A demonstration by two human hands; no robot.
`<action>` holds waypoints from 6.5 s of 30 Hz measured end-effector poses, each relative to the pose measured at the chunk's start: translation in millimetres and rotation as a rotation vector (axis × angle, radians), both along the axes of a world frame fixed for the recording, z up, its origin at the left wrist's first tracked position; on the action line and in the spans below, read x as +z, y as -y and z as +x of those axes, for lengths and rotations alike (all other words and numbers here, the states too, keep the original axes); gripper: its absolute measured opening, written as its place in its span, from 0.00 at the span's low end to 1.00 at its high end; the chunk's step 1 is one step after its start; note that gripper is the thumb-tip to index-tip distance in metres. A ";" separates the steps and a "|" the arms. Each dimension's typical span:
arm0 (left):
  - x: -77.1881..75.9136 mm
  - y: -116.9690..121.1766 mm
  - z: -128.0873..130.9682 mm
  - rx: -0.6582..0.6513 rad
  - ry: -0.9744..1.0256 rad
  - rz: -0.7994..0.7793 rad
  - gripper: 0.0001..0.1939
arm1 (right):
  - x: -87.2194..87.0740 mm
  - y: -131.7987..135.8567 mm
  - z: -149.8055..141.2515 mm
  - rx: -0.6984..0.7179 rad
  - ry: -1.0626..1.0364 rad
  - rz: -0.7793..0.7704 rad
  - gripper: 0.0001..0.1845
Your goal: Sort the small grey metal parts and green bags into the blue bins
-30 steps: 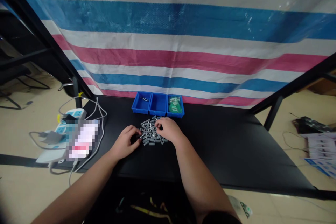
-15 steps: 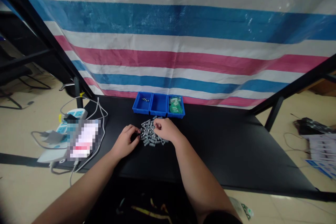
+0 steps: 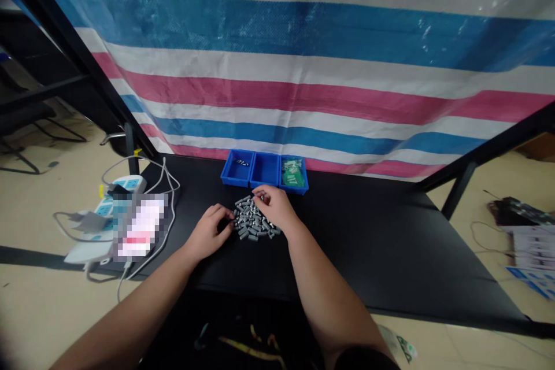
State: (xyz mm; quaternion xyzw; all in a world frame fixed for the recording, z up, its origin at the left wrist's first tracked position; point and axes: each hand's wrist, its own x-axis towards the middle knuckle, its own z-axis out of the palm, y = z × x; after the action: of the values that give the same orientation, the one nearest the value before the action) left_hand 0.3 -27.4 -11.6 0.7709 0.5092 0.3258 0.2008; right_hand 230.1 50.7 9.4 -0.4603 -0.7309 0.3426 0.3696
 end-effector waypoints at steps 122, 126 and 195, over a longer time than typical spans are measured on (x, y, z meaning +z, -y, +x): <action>0.0 -1.4 -0.8 -0.017 -0.082 -0.034 0.06 | -5.0 -4.0 -11.1 0.186 -0.220 -0.176 0.20; -0.7 -2.4 -0.8 -0.021 -0.083 -0.032 0.06 | -2.1 -7.4 -14.8 0.146 -0.282 -0.131 0.34; -1.6 -1.2 -0.3 -0.014 -0.085 -0.034 0.05 | -7.1 4.1 -10.7 0.069 0.361 0.006 0.03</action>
State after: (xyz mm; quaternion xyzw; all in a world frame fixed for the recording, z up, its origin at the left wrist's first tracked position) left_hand 0.0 -26.3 -13.3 0.7841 0.5172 0.2827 0.1945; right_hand 219.3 46.6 2.4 -0.4878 -0.8018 0.2646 0.2217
